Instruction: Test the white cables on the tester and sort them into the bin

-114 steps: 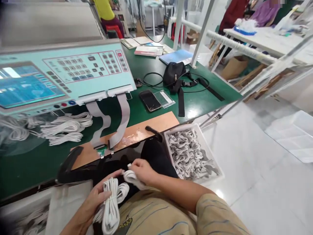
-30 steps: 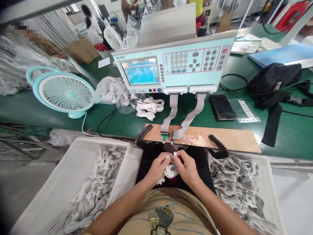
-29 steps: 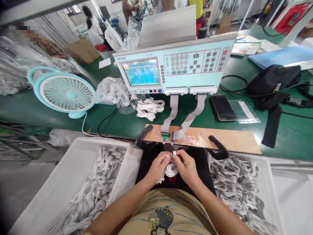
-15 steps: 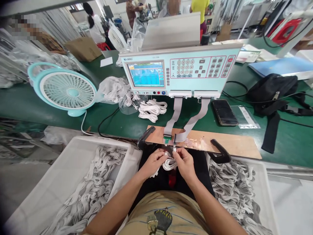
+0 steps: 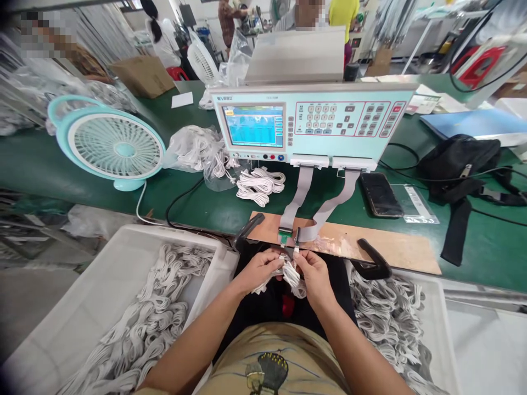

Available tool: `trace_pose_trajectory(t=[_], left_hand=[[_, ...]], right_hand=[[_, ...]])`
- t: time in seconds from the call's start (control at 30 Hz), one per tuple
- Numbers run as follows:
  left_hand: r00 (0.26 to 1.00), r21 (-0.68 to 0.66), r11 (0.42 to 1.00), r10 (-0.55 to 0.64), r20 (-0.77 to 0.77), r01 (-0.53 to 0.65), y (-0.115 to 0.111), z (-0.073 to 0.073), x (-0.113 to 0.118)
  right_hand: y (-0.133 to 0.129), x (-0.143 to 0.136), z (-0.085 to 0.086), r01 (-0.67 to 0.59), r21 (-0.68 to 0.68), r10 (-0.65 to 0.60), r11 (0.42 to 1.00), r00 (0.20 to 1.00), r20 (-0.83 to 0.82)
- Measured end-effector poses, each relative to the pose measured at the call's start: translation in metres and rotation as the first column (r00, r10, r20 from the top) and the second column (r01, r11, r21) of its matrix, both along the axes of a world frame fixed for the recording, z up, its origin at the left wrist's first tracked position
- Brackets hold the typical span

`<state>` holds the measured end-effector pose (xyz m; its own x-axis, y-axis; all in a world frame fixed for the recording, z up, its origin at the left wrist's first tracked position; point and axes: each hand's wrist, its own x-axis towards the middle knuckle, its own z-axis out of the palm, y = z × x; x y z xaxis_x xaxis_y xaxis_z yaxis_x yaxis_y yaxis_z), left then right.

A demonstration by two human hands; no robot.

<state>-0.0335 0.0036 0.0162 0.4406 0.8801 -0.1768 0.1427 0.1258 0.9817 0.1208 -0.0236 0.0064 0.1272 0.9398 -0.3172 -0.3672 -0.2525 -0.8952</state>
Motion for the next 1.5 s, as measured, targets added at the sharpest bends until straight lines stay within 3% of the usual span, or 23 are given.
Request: trace_pose_trajectory(t=[0.17,0.47,0.63,0.93,1.1,1.5], left_hand=[[0.984,-0.051,0.984,0.174,0.030,-0.172,-0.001,-0.003,0.010],[0.915,-0.216,0.911,0.383,0.126,-0.352,-0.004,-0.018,0.020],[0.938,-0.117,0.936,0.341,0.066,-0.332,-0.004,-0.013,0.018],[0.948,-0.124,0.946,0.309,0.072,-0.299,-0.003,-0.012,0.016],[0.922,-0.198,0.917,0.371,0.109,-0.346,-0.005,-0.012,0.018],[0.896,-0.155,0.893,0.436,0.078,-0.422,-0.010,-0.014,0.024]], right_hand=[[-0.001,0.000,0.001,0.001,-0.003,-0.001,1.000,0.999,0.032],[0.001,0.003,0.007,-0.048,0.006,0.048,0.999,0.998,0.033],[0.000,0.004,0.008,-0.057,-0.003,0.057,0.998,0.998,0.031],[0.001,0.004,0.008,-0.065,0.018,0.065,0.998,0.998,0.017],[0.001,0.004,0.007,-0.062,0.016,0.062,0.998,0.998,0.004],[0.001,0.005,0.007,-0.066,0.008,0.066,0.998,0.998,0.023]])
